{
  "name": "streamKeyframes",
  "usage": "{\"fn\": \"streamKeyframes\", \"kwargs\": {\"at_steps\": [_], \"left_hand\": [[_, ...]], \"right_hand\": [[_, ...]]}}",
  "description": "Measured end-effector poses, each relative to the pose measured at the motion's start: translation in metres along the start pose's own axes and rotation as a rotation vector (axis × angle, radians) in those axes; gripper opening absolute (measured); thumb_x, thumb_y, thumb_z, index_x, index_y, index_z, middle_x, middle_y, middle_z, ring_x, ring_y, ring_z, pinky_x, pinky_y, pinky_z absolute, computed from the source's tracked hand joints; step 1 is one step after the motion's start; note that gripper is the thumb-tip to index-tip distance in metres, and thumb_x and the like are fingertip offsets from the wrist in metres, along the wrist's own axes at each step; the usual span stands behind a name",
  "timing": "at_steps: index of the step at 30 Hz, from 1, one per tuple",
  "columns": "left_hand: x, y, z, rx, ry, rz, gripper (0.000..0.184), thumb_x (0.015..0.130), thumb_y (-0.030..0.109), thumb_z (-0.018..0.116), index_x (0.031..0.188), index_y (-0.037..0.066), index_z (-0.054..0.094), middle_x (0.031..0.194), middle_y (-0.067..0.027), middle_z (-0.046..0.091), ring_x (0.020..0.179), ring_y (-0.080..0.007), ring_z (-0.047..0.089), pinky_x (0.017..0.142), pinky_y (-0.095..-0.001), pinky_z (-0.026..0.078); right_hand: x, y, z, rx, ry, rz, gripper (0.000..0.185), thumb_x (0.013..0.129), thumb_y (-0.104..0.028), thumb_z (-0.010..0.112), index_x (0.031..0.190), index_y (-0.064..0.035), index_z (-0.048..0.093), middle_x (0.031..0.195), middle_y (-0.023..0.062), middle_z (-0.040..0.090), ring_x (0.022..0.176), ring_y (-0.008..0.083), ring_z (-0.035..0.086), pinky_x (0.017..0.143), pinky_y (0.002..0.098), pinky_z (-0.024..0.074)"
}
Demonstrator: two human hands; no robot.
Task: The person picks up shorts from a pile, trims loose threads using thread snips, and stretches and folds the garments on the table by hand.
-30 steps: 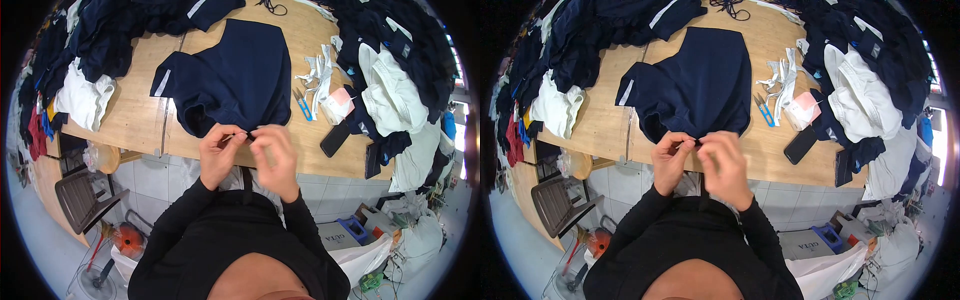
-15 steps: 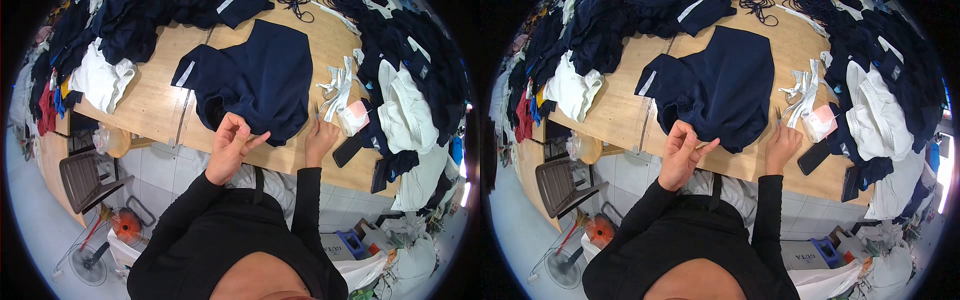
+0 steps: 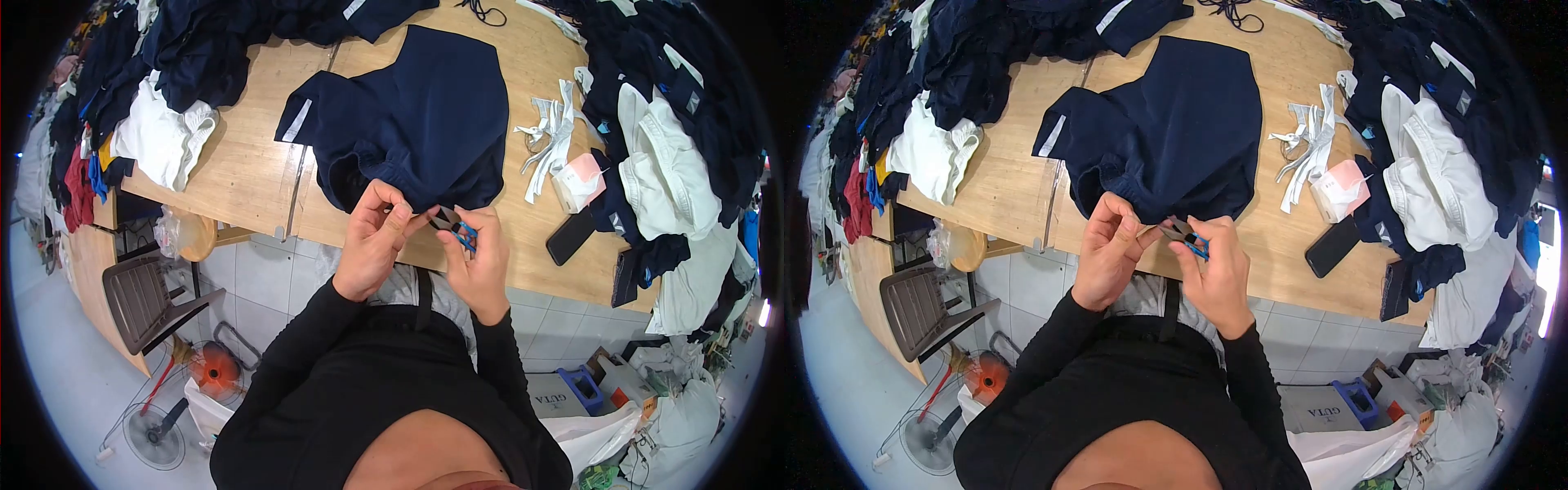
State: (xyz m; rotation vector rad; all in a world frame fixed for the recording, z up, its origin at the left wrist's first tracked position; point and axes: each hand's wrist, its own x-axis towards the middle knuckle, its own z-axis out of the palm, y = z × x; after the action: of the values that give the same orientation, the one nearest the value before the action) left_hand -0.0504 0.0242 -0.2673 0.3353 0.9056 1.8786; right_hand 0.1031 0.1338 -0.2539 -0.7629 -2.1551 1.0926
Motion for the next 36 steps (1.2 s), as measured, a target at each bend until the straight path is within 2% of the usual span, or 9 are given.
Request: {"fn": "streamKeyframes", "kwargs": {"at_steps": [7, 24, 27, 28, 29, 30, 31, 34, 36], "left_hand": [[-0.007, 0.003, 0.002, 0.071, 0.043, -0.067, 0.01, 0.114, 0.014, 0.062, 0.11, 0.01, 0.053, 0.101, 0.0029, 0.056, 0.095, -0.0041, 0.061, 0.118, -0.0455, 0.054], [-0.006, -0.002, 0.01, -0.037, 0.032, -0.054, 0.008, 0.115, 0.012, 0.06, 0.112, 0.009, 0.053, 0.101, 0.0004, 0.063, 0.098, -0.0085, 0.068, 0.114, -0.0452, 0.058], [-0.001, 0.051, -0.03, 0.425, -0.039, -0.239, 0.005, 0.115, 0.012, 0.058, 0.114, 0.008, 0.056, 0.102, -0.0087, 0.073, 0.093, -0.0164, 0.075, 0.104, -0.0452, 0.063], [-0.002, 0.064, -0.062, 0.598, 0.091, -0.072, 0.005, 0.113, 0.01, 0.058, 0.116, 0.006, 0.058, 0.102, -0.0172, 0.078, 0.087, -0.0232, 0.079, 0.093, -0.0427, 0.065], [-0.004, 0.072, -0.084, 0.471, 0.329, 0.191, 0.009, 0.112, 0.007, 0.056, 0.12, 0.004, 0.06, 0.099, -0.0151, 0.078, 0.091, -0.0247, 0.079, 0.09, -0.0387, 0.063], [0.0, 0.078, -0.114, 0.523, 0.671, 0.341, 0.027, 0.108, -0.001, 0.054, 0.134, 0.001, 0.059, 0.119, -0.0194, 0.076, 0.108, -0.0277, 0.076, 0.099, -0.0384, 0.061], [-0.001, 0.089, -0.138, 0.876, 0.766, 0.498, 0.048, 0.102, -0.006, 0.057, 0.149, 0.003, 0.056, 0.138, -0.0261, 0.067, 0.124, -0.0357, 0.07, 0.105, -0.0417, 0.057], [-0.015, 0.102, -0.167, 1.885, 0.82, 0.597, 0.061, 0.093, -0.006, 0.064, 0.153, 0.004, 0.057, 0.156, -0.0283, 0.054, 0.138, -0.0382, 0.061, 0.11, -0.0454, 0.053], [-0.011, 0.084, -0.154, 1.534, 0.645, 0.498, 0.058, 0.088, 0.001, 0.073, 0.145, 0.004, 0.065, 0.156, -0.0251, 0.054, 0.138, -0.0382, 0.059, 0.11, -0.0484, 0.051]], "right_hand": [[0.014, 0.001, 0.013, -0.041, 0.095, -0.137, 0.031, 0.087, -0.006, 0.089, 0.108, -0.0007, 0.066, 0.1, 0.0172, 0.072, 0.083, 0.034, 0.073, 0.068, 0.0391, 0.0569], [0.01, 0.031, 0.028, -0.215, 0.329, -0.3, 0.026, 0.091, -0.003, 0.088, 0.109, -0.0006, 0.069, 0.09, 0.0132, 0.073, 0.075, 0.0292, 0.071, 0.066, 0.0375, 0.0565], [0.008, 0.055, 0.01, -0.218, 0.517, -0.099, 0.026, 0.092, -0.008, 0.088, 0.108, 0.0, 0.069, 0.092, 0.0148, 0.073, 0.08, 0.0282, 0.072, 0.074, 0.0365, 0.057], [0.012, 0.057, -0.004, -0.197, 0.509, 0.145, 0.026, 0.093, -0.01, 0.088, 0.108, 0.0003, 0.069, 0.094, 0.0155, 0.073, 0.083, 0.0289, 0.072, 0.076, 0.0373, 0.0566], [0.015, 0.06, -0.02, -0.176, 0.496, 0.39, 0.026, 0.094, -0.012, 0.087, 0.108, 0.0007, 0.069, 0.096, 0.0163, 0.073, 0.086, 0.0297, 0.072, 0.079, 0.038, 0.0563], [0.012, 0.08, -0.035, -0.309, 0.48, 0.323, 0.026, 0.095, -0.014, 0.086, 0.109, 0.0012, 0.069, 0.099, 0.0171, 0.073, 0.087, 0.0311, 0.071, 0.079, 0.0394, 0.0561], [0.008, 0.102, -0.047, -0.442, 0.461, 0.25, 0.026, 0.096, -0.015, 0.084, 0.11, 0.0017, 0.069, 0.102, 0.018, 0.072, 0.088, 0.0326, 0.071, 0.079, 0.0408, 0.0559], [0.0, 0.143, -0.061, -0.668, 0.424, 0.174, 0.027, 0.097, -0.014, 0.084, 0.11, 0.0038, 0.069, 0.105, 0.0154, 0.072, 0.09, 0.0303, 0.069, 0.078, 0.0388, 0.0543], [-0.003, 0.148, -0.059, -0.769, 0.439, 0.105, 0.033, 0.095, -0.014, 0.085, 0.121, 0.0018, 0.072, 0.119, 0.019, 0.069, 0.107, 0.0366, 0.067, 0.089, 0.0448, 0.0546]]}}
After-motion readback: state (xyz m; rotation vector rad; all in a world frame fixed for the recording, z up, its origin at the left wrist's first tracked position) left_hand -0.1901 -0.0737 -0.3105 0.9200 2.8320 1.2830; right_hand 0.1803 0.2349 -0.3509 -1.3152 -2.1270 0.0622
